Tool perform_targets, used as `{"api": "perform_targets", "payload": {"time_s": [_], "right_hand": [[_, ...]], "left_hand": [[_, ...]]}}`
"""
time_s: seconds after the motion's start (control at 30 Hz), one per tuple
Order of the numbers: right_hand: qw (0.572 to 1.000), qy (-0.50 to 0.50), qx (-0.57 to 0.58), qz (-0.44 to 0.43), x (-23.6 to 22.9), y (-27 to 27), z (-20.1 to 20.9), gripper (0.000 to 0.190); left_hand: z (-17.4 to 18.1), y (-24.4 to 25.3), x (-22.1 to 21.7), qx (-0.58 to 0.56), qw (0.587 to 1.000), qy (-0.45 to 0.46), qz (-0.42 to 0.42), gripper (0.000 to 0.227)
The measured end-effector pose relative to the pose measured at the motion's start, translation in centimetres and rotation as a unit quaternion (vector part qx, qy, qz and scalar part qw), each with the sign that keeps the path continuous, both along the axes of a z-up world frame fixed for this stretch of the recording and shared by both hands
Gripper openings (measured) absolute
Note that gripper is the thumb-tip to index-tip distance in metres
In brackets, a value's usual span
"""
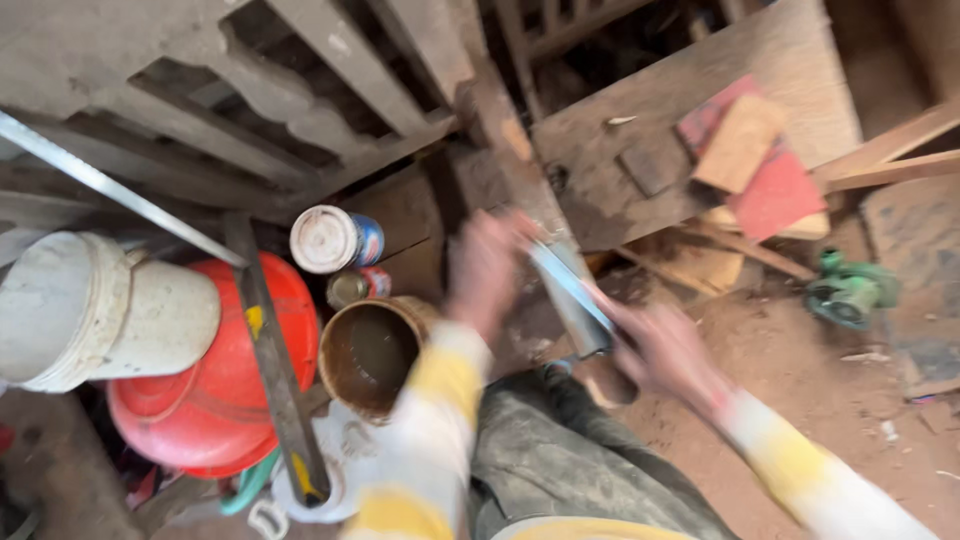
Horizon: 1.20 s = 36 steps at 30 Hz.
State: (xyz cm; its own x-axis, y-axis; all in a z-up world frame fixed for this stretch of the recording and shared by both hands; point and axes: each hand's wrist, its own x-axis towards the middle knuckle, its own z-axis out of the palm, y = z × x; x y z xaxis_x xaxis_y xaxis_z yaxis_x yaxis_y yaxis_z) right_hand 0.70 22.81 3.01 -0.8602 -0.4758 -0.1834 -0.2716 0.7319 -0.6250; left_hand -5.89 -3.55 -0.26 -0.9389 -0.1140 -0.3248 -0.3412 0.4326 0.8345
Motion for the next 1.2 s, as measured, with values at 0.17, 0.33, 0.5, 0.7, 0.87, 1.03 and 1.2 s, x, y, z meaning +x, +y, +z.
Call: {"api": "perform_targets", "payload": {"time_s": [0.17,0.33,0.5,0.7,0.87,1.03,1.2], "right_hand": [[0.999,0.017,-0.048,0.001,-5.0,-3.8,1.2,0.063],[0.994,-0.097,-0.028,-0.049,7.0,4.5,4.1,0.082],[0.994,-0.077,0.081,-0.019,9.8,5.6,4.6,0.089],[0.996,0.047,-0.074,0.003,-5.0,-4.2,0.7,0.06],[0.999,-0.017,-0.037,-0.019,-1.0,-1.0,1.6,0.057],[0.996,0.03,-0.057,-0.061,12.1,6.4,5.9,0.076],[0.999,-0.012,-0.044,-0.006,4.3,2.9,1.8,0.073]], "left_hand": [[-0.4,-2.8,-6.0,-0.149,0.95,0.243,-0.124,0.024],[6.9,5.3,5.3,0.037,0.995,-0.078,-0.044,0.035],[9.5,7.3,7.0,-0.064,0.995,-0.003,-0.074,0.038],[1.6,-2.5,-5.4,-0.134,0.976,0.136,-0.1,0.02],[1.8,0.1,-1.1,-0.088,0.98,0.155,-0.091,0.029],[5.5,8.7,11.1,-0.155,0.961,0.14,-0.183,0.02],[1.2,3.2,4.1,-0.02,0.971,0.225,-0.077,0.023]]}}
